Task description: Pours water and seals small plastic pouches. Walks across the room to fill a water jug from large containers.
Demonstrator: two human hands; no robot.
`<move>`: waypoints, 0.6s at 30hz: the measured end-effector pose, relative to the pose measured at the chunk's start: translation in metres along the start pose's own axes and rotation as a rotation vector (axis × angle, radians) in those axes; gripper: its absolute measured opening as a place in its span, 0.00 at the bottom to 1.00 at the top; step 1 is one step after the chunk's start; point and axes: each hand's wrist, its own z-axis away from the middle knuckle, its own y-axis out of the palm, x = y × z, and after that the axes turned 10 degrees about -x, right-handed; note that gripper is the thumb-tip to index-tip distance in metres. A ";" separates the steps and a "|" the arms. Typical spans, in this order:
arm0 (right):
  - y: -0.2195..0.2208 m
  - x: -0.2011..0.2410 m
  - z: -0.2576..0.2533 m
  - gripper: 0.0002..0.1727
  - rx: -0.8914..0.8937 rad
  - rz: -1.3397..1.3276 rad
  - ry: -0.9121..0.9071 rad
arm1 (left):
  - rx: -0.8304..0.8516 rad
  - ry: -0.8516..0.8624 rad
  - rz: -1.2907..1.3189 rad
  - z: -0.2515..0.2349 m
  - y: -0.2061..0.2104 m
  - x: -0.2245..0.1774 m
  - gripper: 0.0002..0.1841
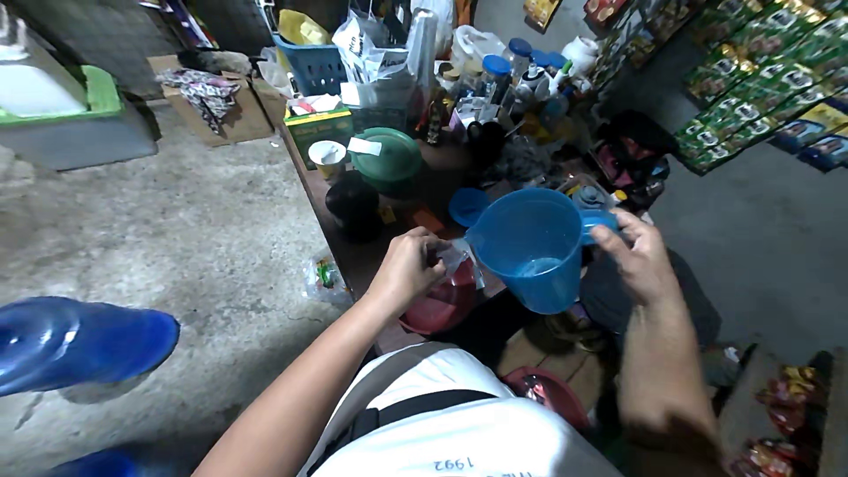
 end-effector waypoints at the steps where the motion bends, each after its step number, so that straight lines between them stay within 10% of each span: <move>1: 0.000 -0.018 0.002 0.28 -0.059 -0.125 0.084 | -0.010 0.003 -0.005 -0.001 0.001 0.000 0.11; 7: 0.028 -0.122 0.004 0.29 -0.485 -0.453 0.534 | -0.035 -0.006 -0.043 -0.005 0.007 0.004 0.07; 18: 0.085 -0.210 0.025 0.21 -0.691 -0.467 0.607 | -0.063 -0.051 -0.043 -0.004 0.010 -0.002 0.06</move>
